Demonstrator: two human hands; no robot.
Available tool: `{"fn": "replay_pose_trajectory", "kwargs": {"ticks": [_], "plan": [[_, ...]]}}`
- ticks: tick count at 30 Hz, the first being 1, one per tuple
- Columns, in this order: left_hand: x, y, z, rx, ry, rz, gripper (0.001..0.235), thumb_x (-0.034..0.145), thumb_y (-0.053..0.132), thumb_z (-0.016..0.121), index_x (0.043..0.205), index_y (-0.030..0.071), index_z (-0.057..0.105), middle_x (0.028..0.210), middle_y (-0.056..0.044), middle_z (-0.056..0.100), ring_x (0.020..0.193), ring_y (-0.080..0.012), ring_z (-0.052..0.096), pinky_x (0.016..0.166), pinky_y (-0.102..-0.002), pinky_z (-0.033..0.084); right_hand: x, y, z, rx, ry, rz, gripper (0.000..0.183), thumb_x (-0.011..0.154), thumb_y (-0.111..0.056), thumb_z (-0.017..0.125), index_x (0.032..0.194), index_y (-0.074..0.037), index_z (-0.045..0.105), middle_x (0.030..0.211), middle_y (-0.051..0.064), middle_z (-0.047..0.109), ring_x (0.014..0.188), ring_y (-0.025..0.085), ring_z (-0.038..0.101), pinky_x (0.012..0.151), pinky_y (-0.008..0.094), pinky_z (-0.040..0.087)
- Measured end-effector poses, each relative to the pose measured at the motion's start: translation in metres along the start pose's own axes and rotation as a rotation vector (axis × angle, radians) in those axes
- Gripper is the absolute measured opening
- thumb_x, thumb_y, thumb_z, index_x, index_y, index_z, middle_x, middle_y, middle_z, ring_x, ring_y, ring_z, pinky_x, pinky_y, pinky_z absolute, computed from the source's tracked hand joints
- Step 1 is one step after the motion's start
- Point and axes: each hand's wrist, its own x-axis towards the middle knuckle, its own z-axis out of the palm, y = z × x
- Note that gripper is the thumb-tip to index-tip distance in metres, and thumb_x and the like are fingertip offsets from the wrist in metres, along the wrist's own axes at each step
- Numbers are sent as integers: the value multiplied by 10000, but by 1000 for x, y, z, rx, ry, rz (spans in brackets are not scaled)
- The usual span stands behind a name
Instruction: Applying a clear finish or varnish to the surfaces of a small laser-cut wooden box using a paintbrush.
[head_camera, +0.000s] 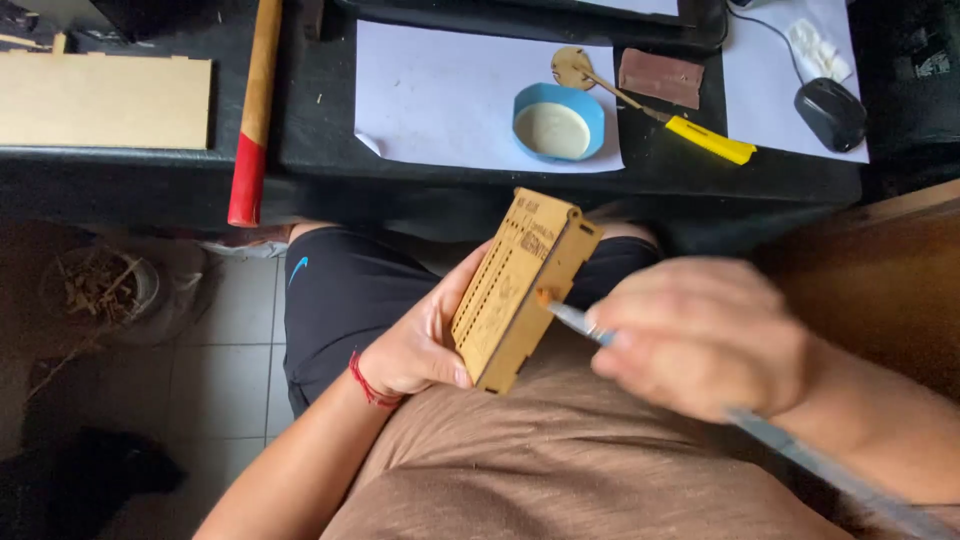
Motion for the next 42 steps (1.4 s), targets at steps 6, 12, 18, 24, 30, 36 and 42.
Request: {"fn": "replay_pose_trajectory", "kwargs": {"ticks": [6,12,18,24,30,36,42], "plan": [[-1,1,3,11,-25,-20,1316,684,252,941,1625,91,35,1614,-39,286,1421,-145,379,1146,-311,364,-1,12,-17,-161,145,146,124,942,61,644,920,91,525,860,320,658,779,387,714,705,442,616],[-3,3,1,0,-49,-40,1309,702,253,940,1633,100,33,1587,-35,333,1369,-147,439,1087,-309,427,7,9,-16,20,124,317,99,897,5,606,860,81,553,858,303,664,755,367,720,672,403,601],[-1,3,-8,-69,-50,-71,1325,683,242,961,1644,114,58,1551,-51,387,1247,-159,535,990,-293,491,0,3,-23,-181,94,265,141,997,12,602,969,128,527,972,377,668,863,457,701,773,520,573],[-11,-13,-31,-255,-59,-34,1303,696,93,939,1652,109,52,1609,-77,321,1373,-194,471,1081,-307,464,28,-35,37,-24,-57,65,139,870,-65,755,881,-27,622,894,193,683,745,316,700,661,434,616],[-15,-20,-38,-238,-30,6,1321,682,109,944,1658,105,54,1604,-62,342,1327,-206,515,1091,-312,448,-2,-28,38,-26,25,270,78,929,-29,674,854,-6,672,956,200,713,855,354,731,773,451,602],[-14,-21,-40,-257,-38,14,1330,687,55,929,1662,123,27,1624,-62,313,1329,-220,519,1069,-331,490,-17,-35,41,-47,38,498,197,970,-33,605,846,72,716,895,165,727,804,239,697,831,376,562],[-16,-23,-44,-359,-54,27,1302,711,28,919,1675,118,48,1576,-72,397,1248,-230,611,940,-326,576,-12,-46,46,23,-111,203,148,874,-110,723,891,-14,612,944,186,695,793,318,704,709,424,603]]}}
